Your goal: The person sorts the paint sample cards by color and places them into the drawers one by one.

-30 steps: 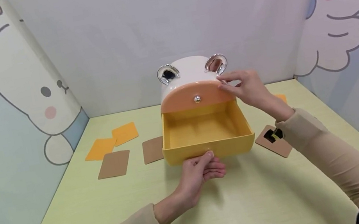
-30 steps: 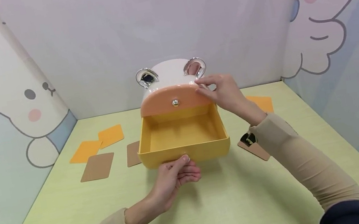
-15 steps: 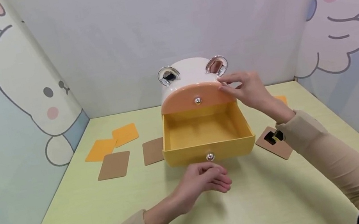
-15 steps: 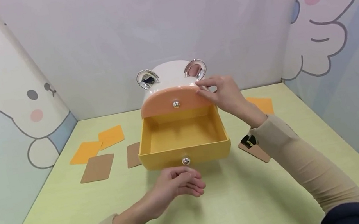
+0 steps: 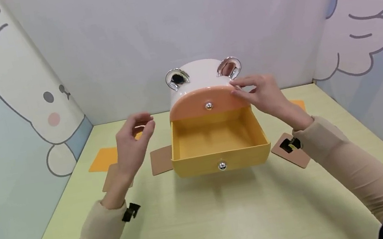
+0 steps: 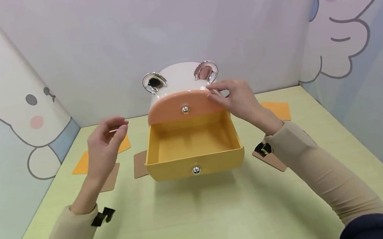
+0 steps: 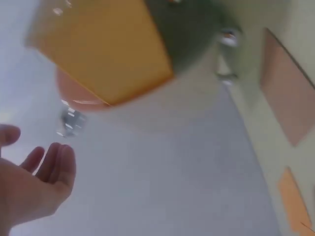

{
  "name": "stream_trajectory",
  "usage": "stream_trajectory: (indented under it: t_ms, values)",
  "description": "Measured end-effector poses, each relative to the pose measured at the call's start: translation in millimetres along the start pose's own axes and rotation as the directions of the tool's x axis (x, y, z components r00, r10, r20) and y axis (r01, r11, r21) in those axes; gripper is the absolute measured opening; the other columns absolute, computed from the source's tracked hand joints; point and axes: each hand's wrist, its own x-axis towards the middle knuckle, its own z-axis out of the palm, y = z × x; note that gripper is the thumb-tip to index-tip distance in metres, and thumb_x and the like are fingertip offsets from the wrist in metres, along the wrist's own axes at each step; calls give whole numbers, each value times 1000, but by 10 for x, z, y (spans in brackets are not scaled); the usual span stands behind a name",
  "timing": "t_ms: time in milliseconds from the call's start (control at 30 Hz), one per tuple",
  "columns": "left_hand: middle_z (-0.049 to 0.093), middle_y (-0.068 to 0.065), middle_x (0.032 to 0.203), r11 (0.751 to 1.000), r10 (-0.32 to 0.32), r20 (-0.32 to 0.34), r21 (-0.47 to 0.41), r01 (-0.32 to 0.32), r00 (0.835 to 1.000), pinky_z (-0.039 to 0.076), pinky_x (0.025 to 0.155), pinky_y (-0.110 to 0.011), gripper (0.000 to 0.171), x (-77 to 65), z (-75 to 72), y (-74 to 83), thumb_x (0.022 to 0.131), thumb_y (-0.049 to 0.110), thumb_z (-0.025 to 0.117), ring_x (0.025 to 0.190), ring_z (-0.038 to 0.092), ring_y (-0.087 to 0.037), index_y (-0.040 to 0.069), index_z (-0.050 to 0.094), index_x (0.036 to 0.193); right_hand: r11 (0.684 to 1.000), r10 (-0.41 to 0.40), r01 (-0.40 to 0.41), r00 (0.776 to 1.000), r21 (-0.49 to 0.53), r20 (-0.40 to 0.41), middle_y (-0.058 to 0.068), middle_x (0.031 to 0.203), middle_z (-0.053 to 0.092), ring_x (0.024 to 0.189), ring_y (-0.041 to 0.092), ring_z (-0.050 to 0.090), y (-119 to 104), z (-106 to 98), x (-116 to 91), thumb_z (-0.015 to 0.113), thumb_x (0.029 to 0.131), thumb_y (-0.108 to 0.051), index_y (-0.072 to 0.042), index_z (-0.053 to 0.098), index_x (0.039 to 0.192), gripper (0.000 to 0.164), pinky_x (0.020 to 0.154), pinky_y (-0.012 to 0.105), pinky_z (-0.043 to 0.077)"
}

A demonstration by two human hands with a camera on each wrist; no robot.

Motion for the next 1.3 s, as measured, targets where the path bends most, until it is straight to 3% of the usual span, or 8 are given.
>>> stream_trajectory:
  t_ms: [100,300,367,467,567,767,1000,1300]
  values:
    - [58,-17,129,956,-171,231,275,105,958,46,101,-43,46,88,-47,-482,93,26,64,119,54,-30,2,53,130,1000,-15,15,1000,-17,-4,11,110,72,97,26,68,-3,-3,11,73,86,-20,-9,72,115,31,72,40,59]
    - [35,-29,149,853,-356,655,519,-54,666,30,112,-60,81,66,14,-1101,79,29,78,138,31,-47,-2,39,143,1000,-12,12,1000,-17,-3,11,111,72,98,27,68,-21,-11,10,73,86,-20,-9,72,115,31,72,41,59]
    - [30,-31,151,843,-379,702,530,-87,603,29,112,-62,86,48,56,-1186,77,29,81,139,28,-50,-2,37,144,1000,-12,12,1000,-8,-6,11,110,73,97,27,68,-23,-14,4,73,86,-19,-9,72,115,31,72,41,59]
    - [29,-31,151,849,-399,735,522,-82,549,29,112,-61,94,27,85,-1247,73,28,84,139,28,-49,-3,33,146,1000,-24,24,1000,-3,-13,12,108,73,95,26,69,-13,-8,1,73,86,-19,-8,72,113,29,71,40,59]
    - [37,-28,148,865,-388,758,496,-77,525,34,110,-57,97,12,100,-1268,71,26,86,133,38,-44,-5,33,146,1000,-27,27,999,4,-17,11,107,74,94,26,69,-8,-1,-7,74,85,-18,-8,73,112,29,70,39,59]
    - [45,-20,144,865,-391,761,496,-76,518,41,104,-52,91,-2,133,-1306,72,23,84,120,48,-33,0,36,146,1000,-5,5,1000,4,-4,11,110,73,97,26,69,-26,-18,-18,74,85,-18,-8,72,114,30,72,40,59]
    - [46,-26,140,876,-332,768,466,-123,547,43,102,-52,89,-11,101,-1341,73,25,82,117,49,-36,-6,37,143,1000,10,-9,1000,-3,15,12,113,71,101,28,67,-53,-32,-18,72,87,-20,-8,70,117,33,74,42,59]
    - [38,-23,149,858,-436,718,513,10,542,33,113,-54,97,-21,-43,-1346,73,28,84,136,39,-38,-6,31,147,1000,-2,2,1000,-5,8,12,112,72,101,28,68,-67,-19,-7,72,87,-20,-8,70,117,33,73,42,59]
